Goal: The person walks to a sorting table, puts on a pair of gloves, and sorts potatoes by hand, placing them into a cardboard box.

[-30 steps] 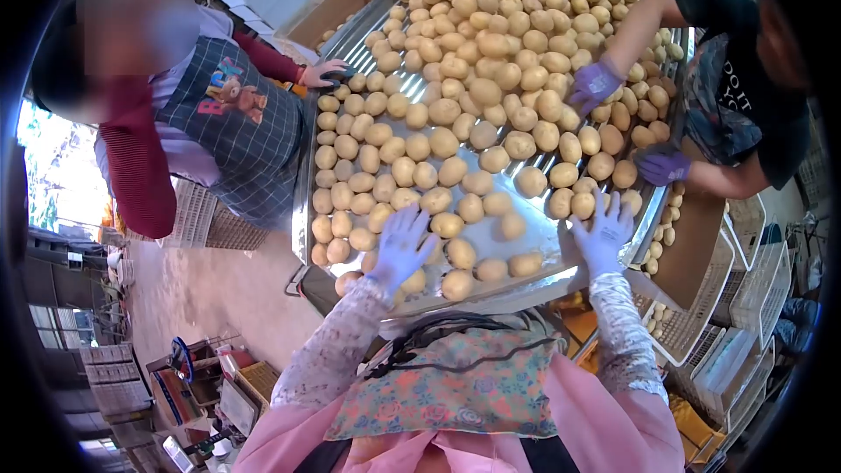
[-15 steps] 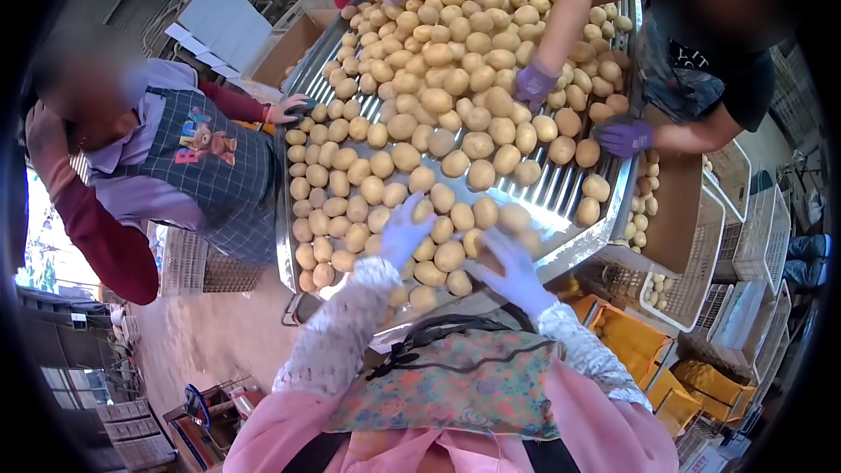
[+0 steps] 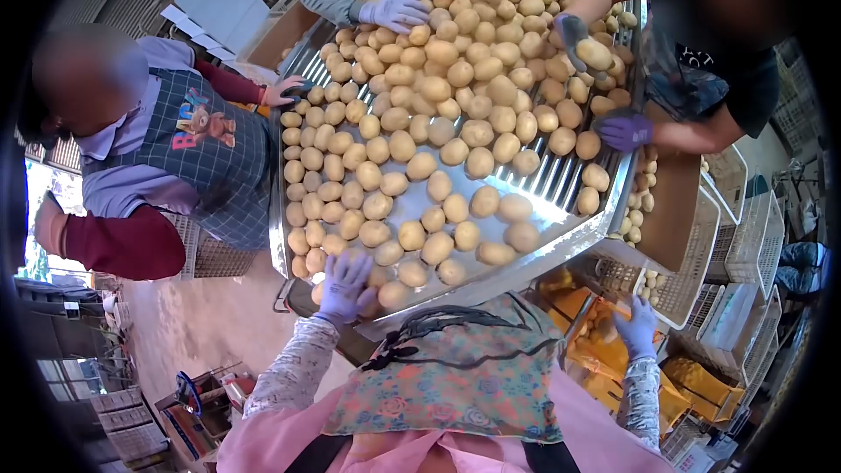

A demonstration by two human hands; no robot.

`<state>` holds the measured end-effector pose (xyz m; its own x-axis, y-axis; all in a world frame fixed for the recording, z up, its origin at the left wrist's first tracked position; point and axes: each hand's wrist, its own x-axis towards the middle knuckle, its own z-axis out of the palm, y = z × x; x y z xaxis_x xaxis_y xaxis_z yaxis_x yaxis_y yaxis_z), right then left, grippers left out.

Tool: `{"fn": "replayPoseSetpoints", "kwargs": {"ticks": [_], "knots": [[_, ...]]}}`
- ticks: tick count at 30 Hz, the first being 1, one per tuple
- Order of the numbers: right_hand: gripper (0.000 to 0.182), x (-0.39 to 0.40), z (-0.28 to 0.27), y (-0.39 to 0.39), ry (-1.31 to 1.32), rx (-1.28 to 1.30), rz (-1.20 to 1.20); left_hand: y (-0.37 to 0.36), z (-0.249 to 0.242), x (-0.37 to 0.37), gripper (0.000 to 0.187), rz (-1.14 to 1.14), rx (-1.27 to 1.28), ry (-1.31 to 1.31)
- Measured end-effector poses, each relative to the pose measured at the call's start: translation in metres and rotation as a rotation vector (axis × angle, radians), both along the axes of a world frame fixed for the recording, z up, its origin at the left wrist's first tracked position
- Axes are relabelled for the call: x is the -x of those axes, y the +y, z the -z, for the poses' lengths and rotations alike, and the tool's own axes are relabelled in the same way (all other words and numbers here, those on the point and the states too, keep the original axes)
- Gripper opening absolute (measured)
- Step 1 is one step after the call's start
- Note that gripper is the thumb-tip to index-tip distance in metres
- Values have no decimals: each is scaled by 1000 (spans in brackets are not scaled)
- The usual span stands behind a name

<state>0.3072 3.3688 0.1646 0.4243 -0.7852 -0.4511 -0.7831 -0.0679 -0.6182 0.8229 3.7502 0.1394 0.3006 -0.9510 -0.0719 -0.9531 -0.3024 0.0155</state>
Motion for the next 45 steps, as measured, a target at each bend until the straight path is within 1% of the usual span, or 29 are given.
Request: {"fn": "replayPoseSetpoints", "kwargs": {"ticks": [1,2,3,4,6,7,9,10,12,13,14,17,18,20,21,22,24,25,26,27,30,31,32,34,38,40,42,44,45], "knots": [[47,-8,-1,-1,76,402,-49,-10,-3,4,70,-5,5,0],[46,-22,3,-4,-114,258,62,-23,-2,11,70,-125,113,31],[45,-69,-12,-1,-302,111,177,-39,-3,18,69,-241,221,62],[45,-115,-34,4,-259,461,-92,-63,2,26,69,-240,223,61],[52,-177,-34,6,-281,591,-298,-111,17,50,70,-390,345,-105],[60,-198,-23,4,-260,681,-403,-121,20,65,70,-394,350,-105],[73,-237,-13,0,-227,759,-542,-130,21,84,70,-97,298,48],[78,-255,-18,3,-175,733,-538,-121,19,84,70,-103,304,39],[81,-277,-9,3,-211,723,-512,-83,8,81,72,32,279,273],[82,-285,-6,3,-190,754,-533,-62,-6,76,72,-58,220,279],[77,-294,-10,7,-170,800,-581,-43,-18,72,72,-150,165,284],[64,-322,7,17,-127,845,-813,0,-24,58,72,-243,131,235],[56,-333,6,25,-144,987,-767,-1,-15,61,72,-244,156,208],[48,-359,14,24,-81,845,-713,-14,12,72,72,-324,280,33],[43,-369,15,24,-6,782,-649,-28,17,82,72,-324,293,17],[43,-372,11,24,-18,794,-644,-44,24,94,72,-357,337,11],[57,-369,-2,22,74,712,-726,-55,21,94,72,-394,392,4],[55,-358,2,15,-128,818,-785,-56,10,95,71,-291,363,86],[52,-349,10,11,-207,848,-807,-56,2,95,70,-189,333,166],[53,-338,8,10,-207,824,-792,-51,-4,85,66,-118,314,178],[57,-309,-3,17,-158,820,-702,-21,1,67,64,-240,353,165],[58,-306,6,16,-70,816,-633,-15,2,61,64,-293,339,152],[59,-304,15,14,-79,818,-538,-12,8,59,64,-295,340,155],[60,-307,14,17,-68,827,-507,-11,17,56,65,-336,354,80],[63,-311,18,18,-32,792,-459,-38,17,64,66,-307,347,132],[63,-310,18,17,-117,844,-453,-48,9,73,70,-298,293,141],[64,-308,15,17,-103,840,-465,-50,11,74,71,-294,314,135],[68,-310,11,16,-82,780,-463,-47,16,72,73,-306,330,119],[64,-311,10,16,-70,728,-456,-43,19,66,72,-278,355,176]]}}
